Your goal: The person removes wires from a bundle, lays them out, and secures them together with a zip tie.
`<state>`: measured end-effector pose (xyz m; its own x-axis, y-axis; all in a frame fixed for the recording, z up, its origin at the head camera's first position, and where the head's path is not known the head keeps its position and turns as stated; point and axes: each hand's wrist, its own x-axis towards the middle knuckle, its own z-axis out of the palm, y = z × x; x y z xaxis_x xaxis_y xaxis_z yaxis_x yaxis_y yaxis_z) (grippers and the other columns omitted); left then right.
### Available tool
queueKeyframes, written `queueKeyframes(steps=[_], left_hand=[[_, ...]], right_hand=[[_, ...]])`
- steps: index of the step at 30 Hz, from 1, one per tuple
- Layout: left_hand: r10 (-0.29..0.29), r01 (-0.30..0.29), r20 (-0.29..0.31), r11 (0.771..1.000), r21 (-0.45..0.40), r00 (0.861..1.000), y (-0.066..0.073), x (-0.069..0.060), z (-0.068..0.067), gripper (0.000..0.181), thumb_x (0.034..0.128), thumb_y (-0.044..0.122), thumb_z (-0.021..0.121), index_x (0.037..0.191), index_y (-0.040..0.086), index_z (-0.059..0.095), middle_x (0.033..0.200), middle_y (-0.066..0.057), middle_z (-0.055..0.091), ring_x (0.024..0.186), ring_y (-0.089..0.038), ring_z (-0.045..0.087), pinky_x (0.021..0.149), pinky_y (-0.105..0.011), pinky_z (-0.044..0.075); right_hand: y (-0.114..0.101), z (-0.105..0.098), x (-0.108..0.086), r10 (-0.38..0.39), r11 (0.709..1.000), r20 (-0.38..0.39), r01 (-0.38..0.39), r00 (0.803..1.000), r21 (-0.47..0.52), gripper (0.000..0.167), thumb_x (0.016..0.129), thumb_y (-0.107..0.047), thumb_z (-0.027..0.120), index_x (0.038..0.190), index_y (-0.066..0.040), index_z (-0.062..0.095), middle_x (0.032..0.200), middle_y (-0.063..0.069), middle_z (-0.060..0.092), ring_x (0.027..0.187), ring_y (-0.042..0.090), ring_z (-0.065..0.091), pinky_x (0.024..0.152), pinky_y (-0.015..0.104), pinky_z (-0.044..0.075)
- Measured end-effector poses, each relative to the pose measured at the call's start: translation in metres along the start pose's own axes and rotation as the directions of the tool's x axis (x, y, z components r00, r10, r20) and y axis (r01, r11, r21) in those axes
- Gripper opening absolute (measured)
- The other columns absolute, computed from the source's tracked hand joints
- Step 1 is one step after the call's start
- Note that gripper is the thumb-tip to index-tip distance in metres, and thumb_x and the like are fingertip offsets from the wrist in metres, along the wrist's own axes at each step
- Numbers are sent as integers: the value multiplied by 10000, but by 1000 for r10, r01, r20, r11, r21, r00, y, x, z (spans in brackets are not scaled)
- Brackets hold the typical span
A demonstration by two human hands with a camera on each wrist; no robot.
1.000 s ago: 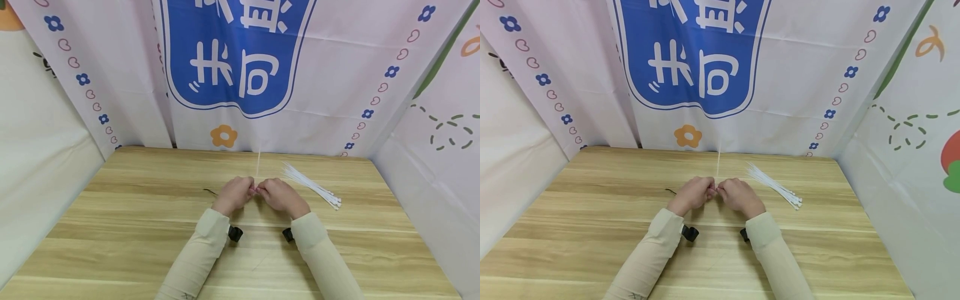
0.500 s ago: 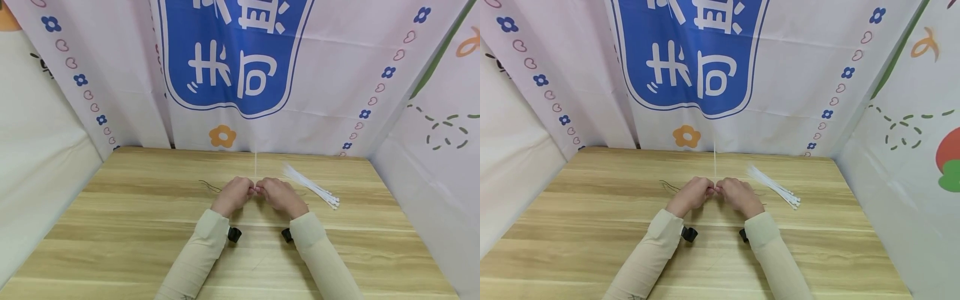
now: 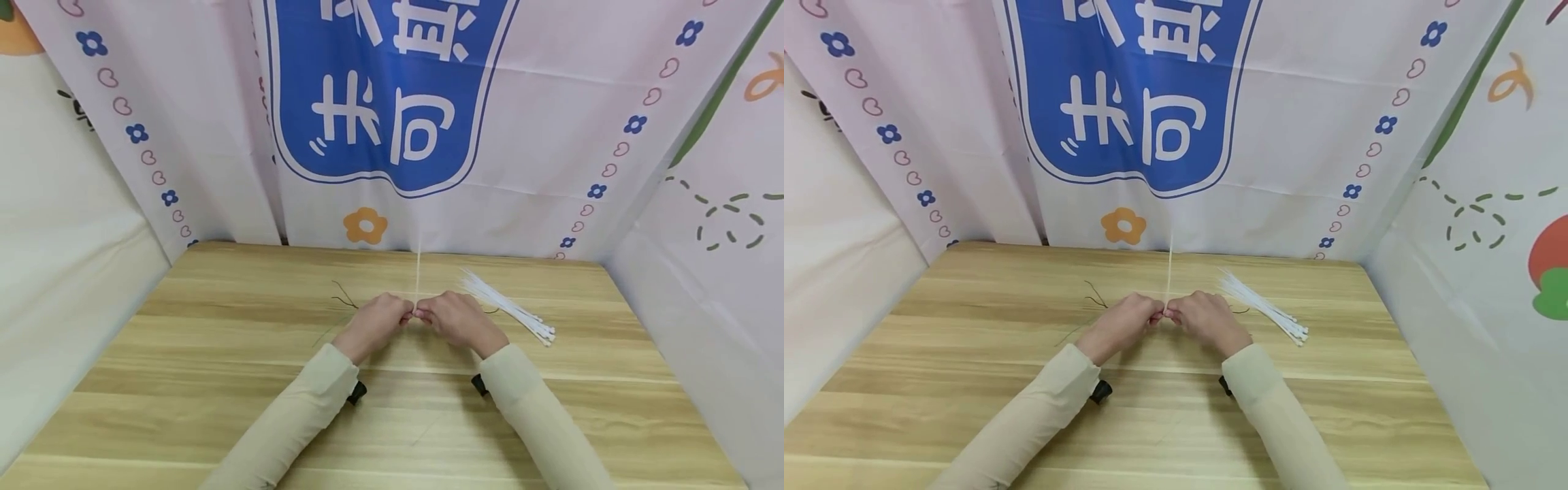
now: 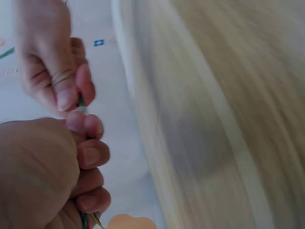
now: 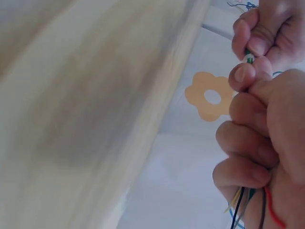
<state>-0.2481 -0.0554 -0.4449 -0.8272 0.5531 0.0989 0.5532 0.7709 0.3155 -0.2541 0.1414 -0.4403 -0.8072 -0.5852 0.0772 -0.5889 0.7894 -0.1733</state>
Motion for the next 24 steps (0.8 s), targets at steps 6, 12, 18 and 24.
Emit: queueKeyframes(steps=[6, 12, 18, 24], left_hand=[[84, -82, -21, 993, 84, 996, -3, -12, -6, 218, 977, -58, 635, 850, 118, 659, 770, 33, 636, 691, -98, 539, 631, -264, 495], [124, -121, -14, 986, 118, 992, -10, -26, -8, 245, 979, 9, 665, 799, 159, 592, 688, 69, 542, 619, -72, 437, 585, -237, 408], [140, -134, -38, 982, 134, 989, -13, -38, -9, 374, 991, 11, 623, 714, 194, 451, 624, 84, 300, 590, -72, 277, 542, -227, 255], [149, -136, -59, 974, 182, 987, -13, -43, -11, 386, 953, -29, 646, 709, 195, 447, 610, 87, 314, 567, -63, 273, 499, -203, 221]], right_hand=[[1, -7, 0, -92, 994, 28, 90, 995, 63, 380, 1111, -307, 532, 751, -186, 512, 643, -96, 392, 583, 50, 386, 590, 227, 383], [-2, -8, -5, -149, 973, 95, 129, 984, 192, 324, 1139, -293, 484, 869, -152, 595, 698, -88, 447, 620, 45, 404, 672, 257, 437], [-13, -6, -12, -171, 985, 83, 170, 982, 28, 320, 1132, -425, 469, 867, -251, 511, 654, -129, 371, 572, 37, 384, 529, 250, 316], [-19, -5, -13, -179, 984, -7, 179, 984, -19, 301, 1108, -345, 560, 824, -246, 558, 661, -159, 484, 556, 13, 371, 511, 208, 303]])
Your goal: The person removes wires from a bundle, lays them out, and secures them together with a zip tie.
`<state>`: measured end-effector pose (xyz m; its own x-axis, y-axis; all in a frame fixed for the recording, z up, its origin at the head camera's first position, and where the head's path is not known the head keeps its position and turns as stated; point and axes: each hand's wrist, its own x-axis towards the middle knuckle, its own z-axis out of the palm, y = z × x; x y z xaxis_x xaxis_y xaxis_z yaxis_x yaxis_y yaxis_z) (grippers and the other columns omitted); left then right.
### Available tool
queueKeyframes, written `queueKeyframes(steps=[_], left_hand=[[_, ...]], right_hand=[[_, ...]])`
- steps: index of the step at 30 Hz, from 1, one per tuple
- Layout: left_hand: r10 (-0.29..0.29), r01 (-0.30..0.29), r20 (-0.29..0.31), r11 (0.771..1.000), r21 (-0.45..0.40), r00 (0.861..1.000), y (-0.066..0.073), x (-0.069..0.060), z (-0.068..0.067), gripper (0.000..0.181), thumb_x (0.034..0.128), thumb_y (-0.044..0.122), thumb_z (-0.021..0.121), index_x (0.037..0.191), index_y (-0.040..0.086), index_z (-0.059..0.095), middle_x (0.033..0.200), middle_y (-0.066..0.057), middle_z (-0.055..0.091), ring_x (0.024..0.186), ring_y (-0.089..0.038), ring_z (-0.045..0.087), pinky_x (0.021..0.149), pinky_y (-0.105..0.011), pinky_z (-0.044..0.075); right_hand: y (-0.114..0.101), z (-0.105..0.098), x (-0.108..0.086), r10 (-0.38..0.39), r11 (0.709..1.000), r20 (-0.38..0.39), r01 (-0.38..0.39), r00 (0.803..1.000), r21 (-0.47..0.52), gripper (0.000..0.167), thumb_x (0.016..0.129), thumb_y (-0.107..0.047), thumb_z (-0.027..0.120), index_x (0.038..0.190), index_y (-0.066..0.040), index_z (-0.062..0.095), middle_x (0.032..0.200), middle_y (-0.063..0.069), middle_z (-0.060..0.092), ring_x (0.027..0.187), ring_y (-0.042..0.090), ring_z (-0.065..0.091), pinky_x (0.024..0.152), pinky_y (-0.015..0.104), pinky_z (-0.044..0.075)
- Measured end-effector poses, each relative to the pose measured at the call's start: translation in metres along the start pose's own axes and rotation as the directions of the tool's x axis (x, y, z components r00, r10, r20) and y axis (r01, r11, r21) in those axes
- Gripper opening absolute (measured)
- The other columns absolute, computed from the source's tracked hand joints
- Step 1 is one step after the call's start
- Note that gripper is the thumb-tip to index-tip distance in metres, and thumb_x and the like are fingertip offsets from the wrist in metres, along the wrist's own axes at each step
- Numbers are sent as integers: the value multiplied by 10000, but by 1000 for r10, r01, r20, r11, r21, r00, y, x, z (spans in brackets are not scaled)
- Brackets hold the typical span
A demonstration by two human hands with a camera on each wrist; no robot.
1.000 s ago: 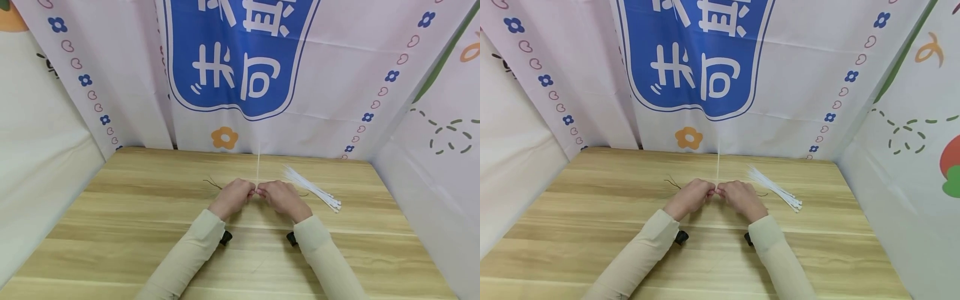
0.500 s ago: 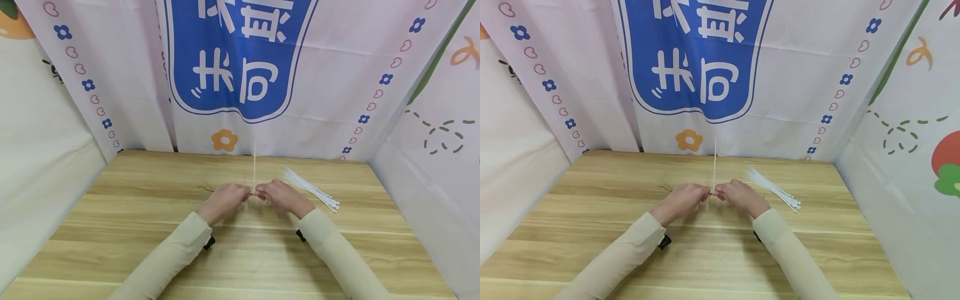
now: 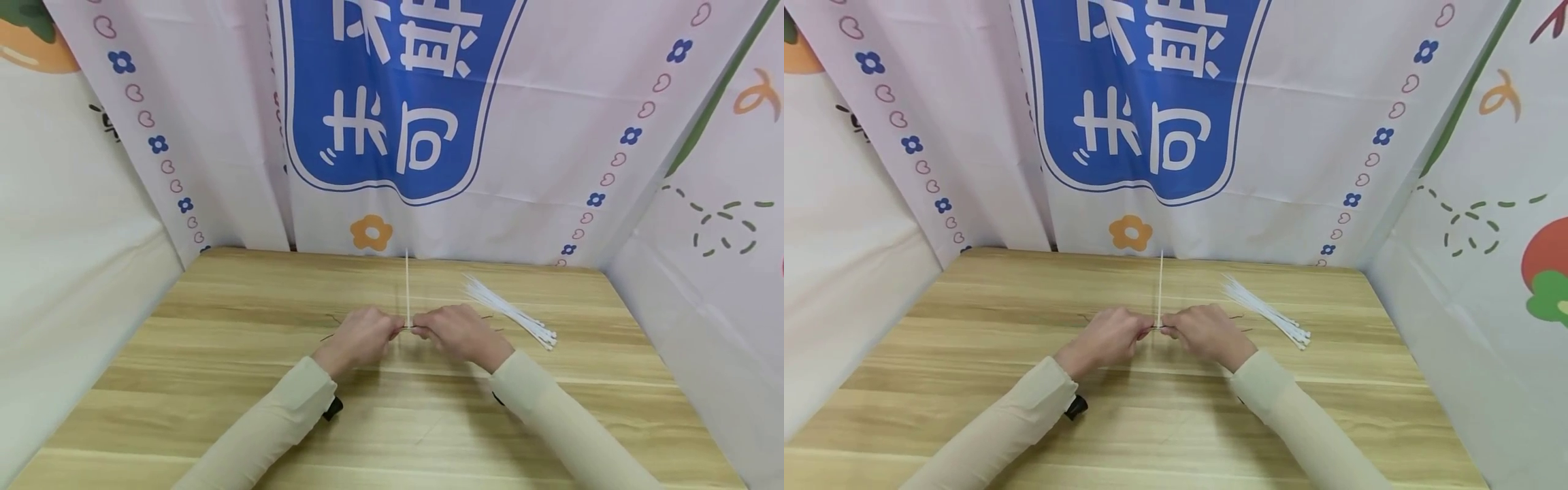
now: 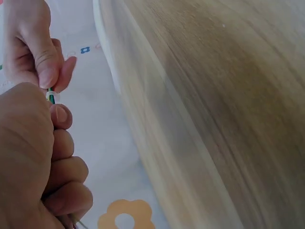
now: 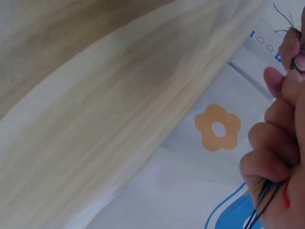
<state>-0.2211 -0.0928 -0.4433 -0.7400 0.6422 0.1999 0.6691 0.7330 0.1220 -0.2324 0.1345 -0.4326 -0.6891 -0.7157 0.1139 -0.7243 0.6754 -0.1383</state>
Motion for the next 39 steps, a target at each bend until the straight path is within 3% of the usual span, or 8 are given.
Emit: queueKeyframes(steps=[3, 8, 15, 20, 25, 29, 34, 39], left_hand=[[8, -7, -25, 1000, 16, 1000, 0, -1, 1, 362, 947, -33, 671, 720, 184, 492, 600, 83, 372, 550, -54, 292, 482, -185, 223], [11, -11, -30, 1000, -1, 1000, -1, -3, 2, 282, 944, -42, 676, 760, 150, 580, 615, 83, 424, 554, -46, 321, 494, -171, 252], [-47, 45, 32, 998, 48, 998, -4, -10, -5, 351, 1083, 195, 595, 745, 223, 505, 594, 106, 370, 532, -55, 312, 446, -225, 251], [-45, 42, 59, 998, 51, 997, -13, -19, -9, 331, 1106, 250, 570, 779, 209, 544, 608, 95, 406, 544, -67, 353, 466, -247, 289], [-52, 52, 77, 999, 4, 996, -23, -29, -7, 305, 1094, 195, 594, 793, 185, 551, 642, 71, 444, 594, -87, 399, 544, -263, 353], [-47, 47, 48, 999, 6, 998, -26, -31, -7, 252, 1091, 203, 604, 845, 151, 631, 660, 54, 539, 608, -94, 461, 562, -308, 454], [-38, 38, 10, 999, 26, 999, -29, -31, -10, 215, 1082, 195, 610, 914, 114, 717, 717, 5, 667, 612, -96, 523, 598, -348, 553], [-63, 63, 4, 991, 117, 998, -34, -38, -12, 235, 1080, 258, 613, 887, 159, 704, 678, 41, 649, 572, -64, 481, 502, -280, 464]], right_hand=[[-1, 2, 2, -43, 999, -33, 44, 999, 17, 283, 1086, -272, 613, 814, -193, 603, 659, -135, 546, 550, 5, 372, 537, 187, 344], [0, 4, 4, -92, 995, -46, 94, 995, 45, 318, 1077, -214, 626, 777, -113, 602, 631, -109, 461, 565, 7, 346, 556, 167, 339], [3, 9, -4, -34, 991, 0, 34, 999, -126, 251, 1089, -256, 607, 856, -212, 524, 683, -125, 531, 568, 31, 370, 495, 211, 314], [7, 12, -11, -11, 982, -18, 7, 1000, -189, 261, 1081, -279, 613, 840, -218, 530, 656, -86, 543, 563, 59, 378, 456, 259, 322], [14, 13, -15, -8, 993, -12, 7, 1000, -121, 295, 1080, -280, 600, 813, -188, 514, 599, -93, 424, 552, 64, 355, 527, 260, 397], [16, 9, -16, -20, 999, 4, 20, 1000, -49, 310, 1094, -264, 577, 803, -168, 526, 627, -105, 365, 571, 52, 365, 566, 229, 414], [19, 8, -17, 9, 997, 14, -8, 1000, -80, 288, 1125, -244, 526, 842, -190, 506, 674, -114, 488, 586, 46, 418, 540, 234, 389], [23, 7, -20, 17, 993, 1, -16, 1000, -120, 292, 1109, -239, 564, 826, -201, 501, 658, -109, 523, 567, 50, 396, 499, 233, 316]])
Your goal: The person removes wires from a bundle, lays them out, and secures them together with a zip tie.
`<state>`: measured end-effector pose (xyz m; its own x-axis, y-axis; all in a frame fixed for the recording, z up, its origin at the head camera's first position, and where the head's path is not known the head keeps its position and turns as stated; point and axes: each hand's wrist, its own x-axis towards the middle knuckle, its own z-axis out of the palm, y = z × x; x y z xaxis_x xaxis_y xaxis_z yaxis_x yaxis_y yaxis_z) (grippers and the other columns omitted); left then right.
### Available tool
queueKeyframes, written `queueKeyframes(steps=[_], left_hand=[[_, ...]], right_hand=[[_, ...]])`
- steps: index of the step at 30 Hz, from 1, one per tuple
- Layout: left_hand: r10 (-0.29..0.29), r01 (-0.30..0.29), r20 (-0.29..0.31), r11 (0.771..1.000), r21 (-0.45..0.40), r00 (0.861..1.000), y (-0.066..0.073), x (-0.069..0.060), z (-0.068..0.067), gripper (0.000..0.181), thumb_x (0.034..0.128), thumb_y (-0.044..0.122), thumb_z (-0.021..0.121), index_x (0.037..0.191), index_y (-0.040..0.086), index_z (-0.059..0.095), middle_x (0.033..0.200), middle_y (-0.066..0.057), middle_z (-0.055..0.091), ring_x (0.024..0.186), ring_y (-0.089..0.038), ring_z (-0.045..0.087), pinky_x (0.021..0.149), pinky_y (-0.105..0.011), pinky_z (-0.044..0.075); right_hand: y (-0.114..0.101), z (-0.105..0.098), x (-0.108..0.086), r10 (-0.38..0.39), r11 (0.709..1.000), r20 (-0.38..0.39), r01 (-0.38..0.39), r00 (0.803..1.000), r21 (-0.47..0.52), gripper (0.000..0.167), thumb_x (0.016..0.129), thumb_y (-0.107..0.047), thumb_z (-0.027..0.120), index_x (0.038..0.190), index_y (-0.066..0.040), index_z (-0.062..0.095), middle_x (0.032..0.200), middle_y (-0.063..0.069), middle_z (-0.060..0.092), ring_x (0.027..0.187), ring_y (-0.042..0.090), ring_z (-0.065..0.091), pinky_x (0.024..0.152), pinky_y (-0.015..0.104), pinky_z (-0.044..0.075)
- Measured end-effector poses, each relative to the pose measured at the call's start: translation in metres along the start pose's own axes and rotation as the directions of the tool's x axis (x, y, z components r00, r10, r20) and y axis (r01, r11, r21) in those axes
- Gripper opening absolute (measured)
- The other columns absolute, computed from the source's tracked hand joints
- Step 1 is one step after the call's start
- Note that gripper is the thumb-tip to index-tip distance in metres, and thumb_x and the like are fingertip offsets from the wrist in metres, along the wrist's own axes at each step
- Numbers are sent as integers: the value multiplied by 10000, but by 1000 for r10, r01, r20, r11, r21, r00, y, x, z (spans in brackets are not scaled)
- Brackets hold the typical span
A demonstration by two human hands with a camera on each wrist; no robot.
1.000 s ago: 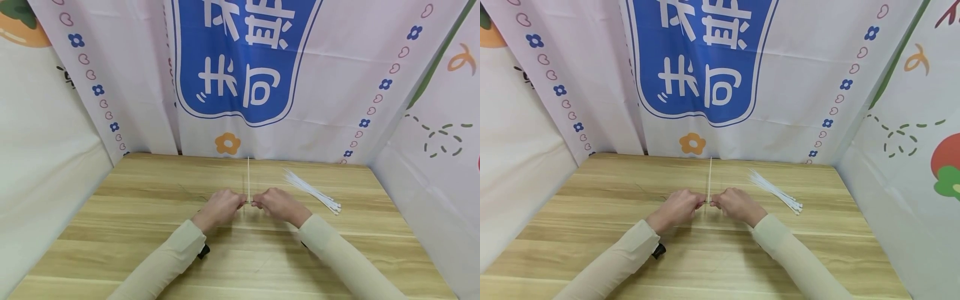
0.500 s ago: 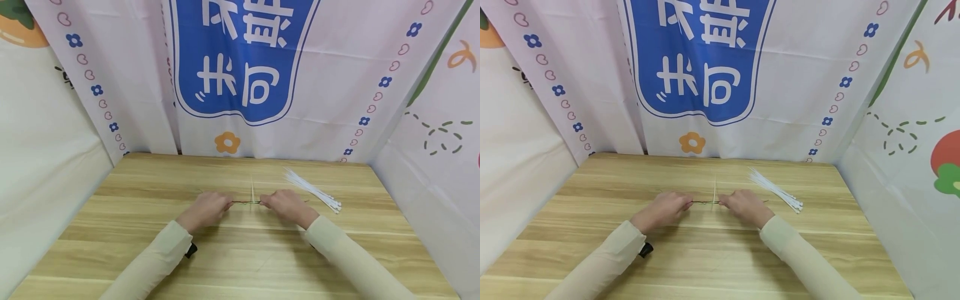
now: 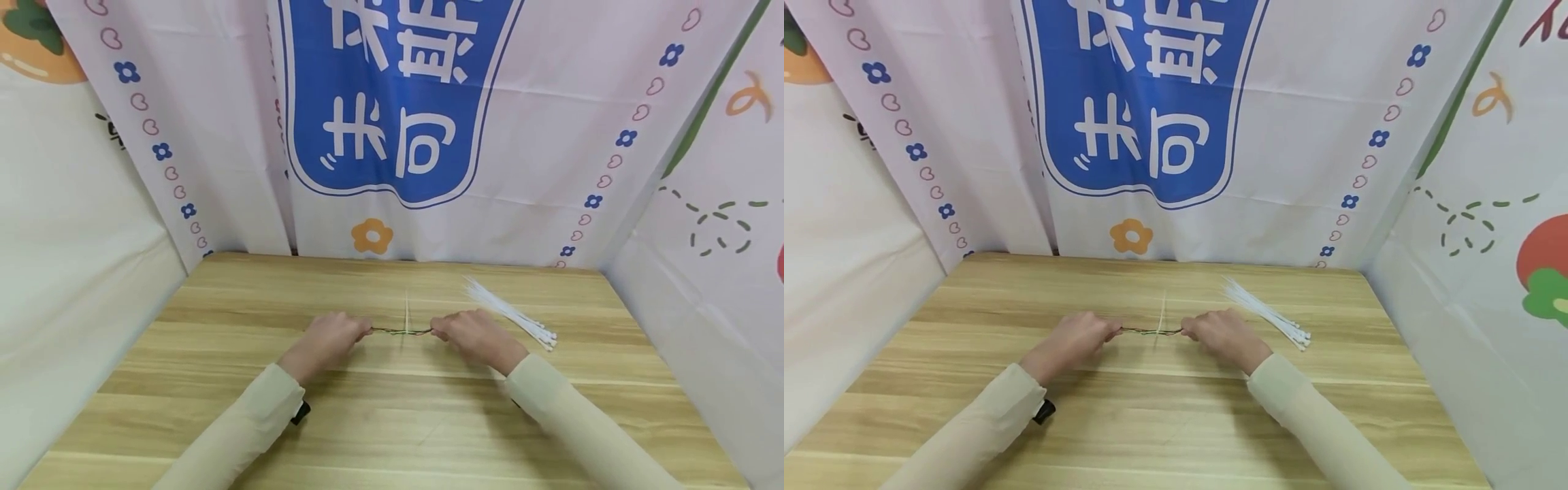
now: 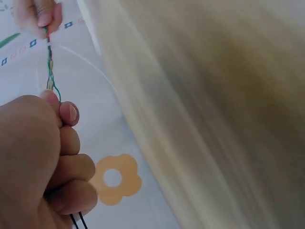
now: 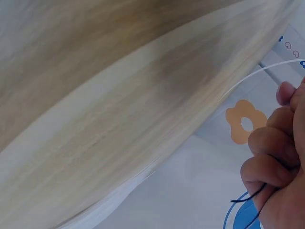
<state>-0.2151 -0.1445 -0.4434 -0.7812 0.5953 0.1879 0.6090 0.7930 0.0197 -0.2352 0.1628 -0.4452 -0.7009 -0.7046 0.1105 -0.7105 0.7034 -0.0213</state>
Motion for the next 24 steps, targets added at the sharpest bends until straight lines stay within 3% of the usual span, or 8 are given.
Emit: queueKeyframes(steps=[3, 5, 11, 14, 18, 22, 24], left_hand=[[6, -6, -3, 999, 46, 1000, -3, -4, 0, 279, 1096, 296, 587, 844, 185, 635, 594, 64, 525, 530, -74, 405, 445, -257, 349], [-18, 19, -5, 999, 47, 1000, -7, -7, -1, 310, 1105, 301, 567, 817, 189, 594, 584, 63, 484, 536, -94, 410, 465, -288, 371], [-96, 96, 8, 995, 9, 995, -15, -13, -3, 255, 1101, 246, 566, 895, 146, 679, 742, -23, 701, 681, -204, 663, 630, -446, 572], [-107, 107, -1, 994, -8, 994, -17, -13, -1, 216, 1090, 233, 589, 983, 137, 751, 789, -61, 743, 651, -175, 636, 562, -413, 555], [-109, 109, -39, 994, 5, 993, -17, -14, 3, 166, 1049, 227, 659, 993, 131, 782, 744, -57, 731, 575, -109, 514, 486, -337, 488], [-93, 94, -58, 995, 19, 994, -17, -14, 7, 153, 1030, 224, 686, 979, 118, 784, 768, -73, 758, 590, -145, 613, 482, -354, 526], [-95, 96, -29, 995, 26, 995, -17, -15, 9, 175, 1052, 232, 659, 976, 118, 766, 758, -72, 748, 601, -158, 633, 490, -373, 544]], right_hand=[[2, 0, 0, -9, 999, -29, 11, 1000, 39, 249, 1098, -226, 580, 858, -167, 547, 638, -94, 527, 560, 51, 380, 519, 223, 349], [4, -1, 0, -12, 998, -50, 15, 999, 65, 219, 1094, -199, 582, 885, -131, 580, 618, -82, 507, 550, 50, 369, 537, 221, 380], [12, -2, -7, 21, 991, 11, -22, 1000, 129, 208, 1087, -131, 588, 881, -102, 579, 630, -97, 316, 561, 45, 300, 523, 192, 307], [13, -1, -9, 15, 986, 60, -25, 998, 163, 211, 1093, -145, 579, 887, -98, 589, 650, -105, 290, 567, 35, 296, 508, 179, 264], [13, -1, -7, -5, 985, 58, -5, 998, 172, 225, 1093, -140, 578, 875, -90, 609, 650, -107, 297, 566, 27, 291, 509, 171, 270], [12, -1, -5, -7, 985, 54, -2, 999, 175, 253, 1093, -132, 575, 846, -86, 607, 646, -103, 277, 562, 26, 273, 517, 173, 274], [13, 1, -5, 4, 986, 64, -14, 998, 166, 248, 1094, -127, 575, 850, -93, 606, 639, -102, 290, 557, 29, 284, 519, 176, 284]])
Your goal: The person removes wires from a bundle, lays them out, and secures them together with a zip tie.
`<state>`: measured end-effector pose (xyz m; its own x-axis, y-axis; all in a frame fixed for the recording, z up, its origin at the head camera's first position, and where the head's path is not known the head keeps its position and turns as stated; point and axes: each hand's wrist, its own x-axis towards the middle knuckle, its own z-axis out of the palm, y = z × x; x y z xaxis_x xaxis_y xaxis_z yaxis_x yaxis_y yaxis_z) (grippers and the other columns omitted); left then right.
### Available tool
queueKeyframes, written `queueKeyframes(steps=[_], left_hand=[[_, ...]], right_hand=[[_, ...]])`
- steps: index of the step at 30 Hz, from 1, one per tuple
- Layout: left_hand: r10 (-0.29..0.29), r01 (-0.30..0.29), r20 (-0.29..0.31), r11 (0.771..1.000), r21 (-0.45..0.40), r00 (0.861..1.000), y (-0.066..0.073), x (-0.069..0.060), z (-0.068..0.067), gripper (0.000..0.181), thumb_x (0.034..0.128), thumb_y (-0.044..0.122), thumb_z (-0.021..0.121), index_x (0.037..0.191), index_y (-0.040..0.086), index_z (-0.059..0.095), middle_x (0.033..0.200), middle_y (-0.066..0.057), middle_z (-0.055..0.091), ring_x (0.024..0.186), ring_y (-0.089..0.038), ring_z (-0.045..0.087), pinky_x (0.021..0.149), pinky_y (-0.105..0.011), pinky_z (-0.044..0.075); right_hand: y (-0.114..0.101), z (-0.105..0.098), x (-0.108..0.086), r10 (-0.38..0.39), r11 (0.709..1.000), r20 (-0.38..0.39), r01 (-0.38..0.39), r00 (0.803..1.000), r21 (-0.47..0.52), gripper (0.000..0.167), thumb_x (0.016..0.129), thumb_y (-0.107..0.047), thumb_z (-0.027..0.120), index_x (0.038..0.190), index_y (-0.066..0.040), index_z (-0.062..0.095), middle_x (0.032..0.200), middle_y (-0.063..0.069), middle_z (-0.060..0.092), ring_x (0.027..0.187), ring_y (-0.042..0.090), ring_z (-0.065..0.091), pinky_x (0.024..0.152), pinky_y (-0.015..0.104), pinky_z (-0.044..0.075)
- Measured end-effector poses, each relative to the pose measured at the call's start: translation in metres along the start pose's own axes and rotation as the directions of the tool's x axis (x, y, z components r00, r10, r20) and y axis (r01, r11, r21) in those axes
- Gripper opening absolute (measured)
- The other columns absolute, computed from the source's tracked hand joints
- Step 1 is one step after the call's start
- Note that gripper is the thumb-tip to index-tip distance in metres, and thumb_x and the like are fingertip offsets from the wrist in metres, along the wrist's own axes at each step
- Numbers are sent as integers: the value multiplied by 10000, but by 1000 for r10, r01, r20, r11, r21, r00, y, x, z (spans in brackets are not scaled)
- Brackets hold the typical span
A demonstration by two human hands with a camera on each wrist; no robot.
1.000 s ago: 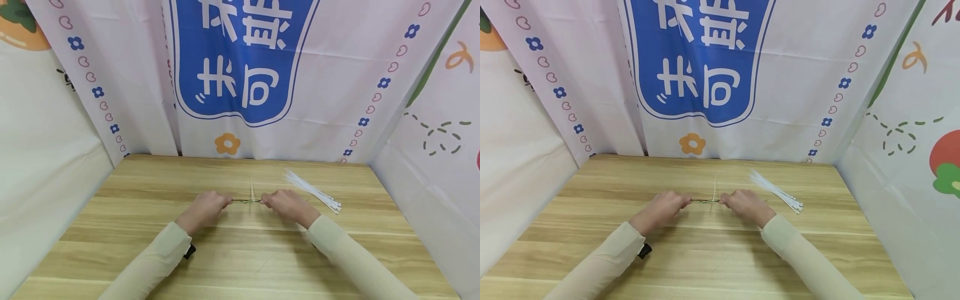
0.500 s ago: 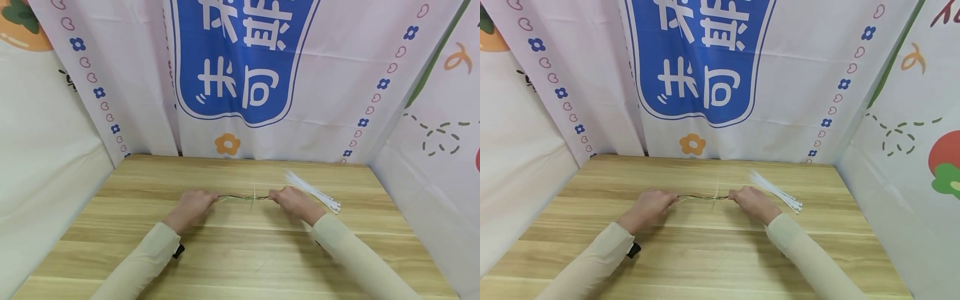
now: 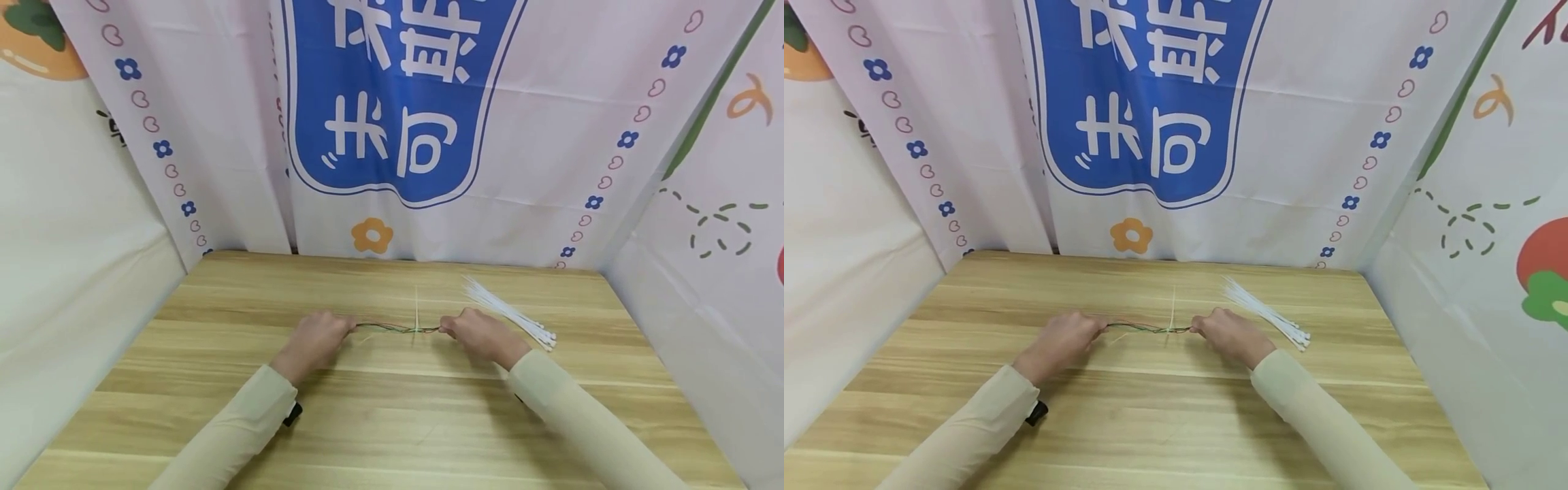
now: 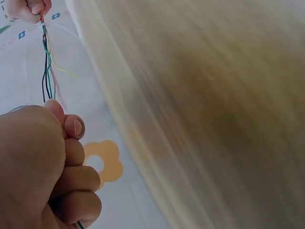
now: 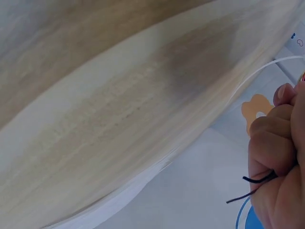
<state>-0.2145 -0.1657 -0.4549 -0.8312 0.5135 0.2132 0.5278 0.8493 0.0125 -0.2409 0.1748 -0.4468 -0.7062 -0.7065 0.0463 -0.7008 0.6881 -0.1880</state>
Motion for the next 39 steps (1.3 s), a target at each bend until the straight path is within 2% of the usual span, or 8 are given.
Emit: queueKeyframes(steps=[5, 7, 14, 19, 23, 28, 34, 39], left_hand=[[40, -41, 23, 999, 33, 999, 0, -4, 3, 258, 1100, 265, 585, 890, 139, 666, 597, 29, 553, 524, -93, 453, 445, -304, 440], [68, -68, -3, 997, 40, 998, 1, -6, 4, 270, 1098, 268, 588, 859, 149, 626, 581, 47, 498, 515, -89, 406, 438, -278, 385], [99, -97, -31, 993, 65, 995, 4, -12, 2, 224, 1082, 293, 607, 904, 158, 620, 764, 2, 689, 587, -111, 534, 475, -327, 446], [99, -95, -45, 992, 81, 994, 5, -14, 1, 182, 1067, 300, 636, 956, 158, 613, 806, -7, 670, 620, -135, 572, 490, -335, 460], [110, -105, -57, 991, 82, 992, 5, -15, 0, 153, 1043, 294, 675, 1026, 147, 634, 887, -40, 666, 759, -205, 656, 623, -395, 555], [91, -91, 6, 995, 48, 996, 5, -16, -2, 203, 1033, 301, 693, 1120, 128, 633, 1038, -90, 671, 1000, -304, 690, 852, -508, 587], [61, -62, 84, 998, 6, 995, 5, -18, -4, 301, 1040, 342, 680, 1219, 106, 626, 1130, -132, 655, 1103, -355, 674, 932, -551, 564], [-4, 19, 162, 995, -94, 987, 2, -22, -5, 522, 1085, 396, 582, 1464, 38, 552, 1488, -261, 550, 1389, -469, 535, 1135, -630, 443]], right_hand=[[2, 2, 0, 50, 997, 48, -47, 998, -66, 218, 1105, -185, 563, 890, -154, 580, 624, -87, 370, 561, 66, 361, 540, 227, 363], [2, 3, 0, 62, 994, 68, -56, 996, -95, 232, 1115, -239, 547, 890, -182, 556, 632, -72, 416, 575, 93, 403, 562, 267, 403], [1, 7, -4, 29, 983, 62, -17, 998, -182, 250, 1128, -311, 509, 916, -179, 508, 691, -26, 555, 606, 145, 492, 559, 335, 430], [1, 8, -6, 48, 978, 48, -37, 998, -205, 249, 1124, -350, 518, 939, -183, 507, 723, -54, 496, 593, 118, 418, 515, 287, 344], [1, 8, -7, 53, 968, 34, -44, 998, -247, 234, 1115, -362, 535, 955, -192, 540, 781, -52, 525, 627, 107, 472, 517, 292, 354], [0, 7, -9, 36, 948, 1, -34, 999, -316, 235, 1098, -391, 565, 972, -198, 611, 860, -30, 607, 711, 127, 587, 542, 303, 417], [-5, 2, -15, 106, 951, -29, -110, 994, -289, 275, 1087, -428, 575, 1100, -185, 703, 999, 7, 690, 874, 204, 693, 666, 390, 553], [-14, -4, -26, 261, 946, 1, -255, 965, -201, 539, 1103, -495, 502, 1419, -67, 591, 1400, 176, 655, 1317, 387, 624, 986, 578, 554]])
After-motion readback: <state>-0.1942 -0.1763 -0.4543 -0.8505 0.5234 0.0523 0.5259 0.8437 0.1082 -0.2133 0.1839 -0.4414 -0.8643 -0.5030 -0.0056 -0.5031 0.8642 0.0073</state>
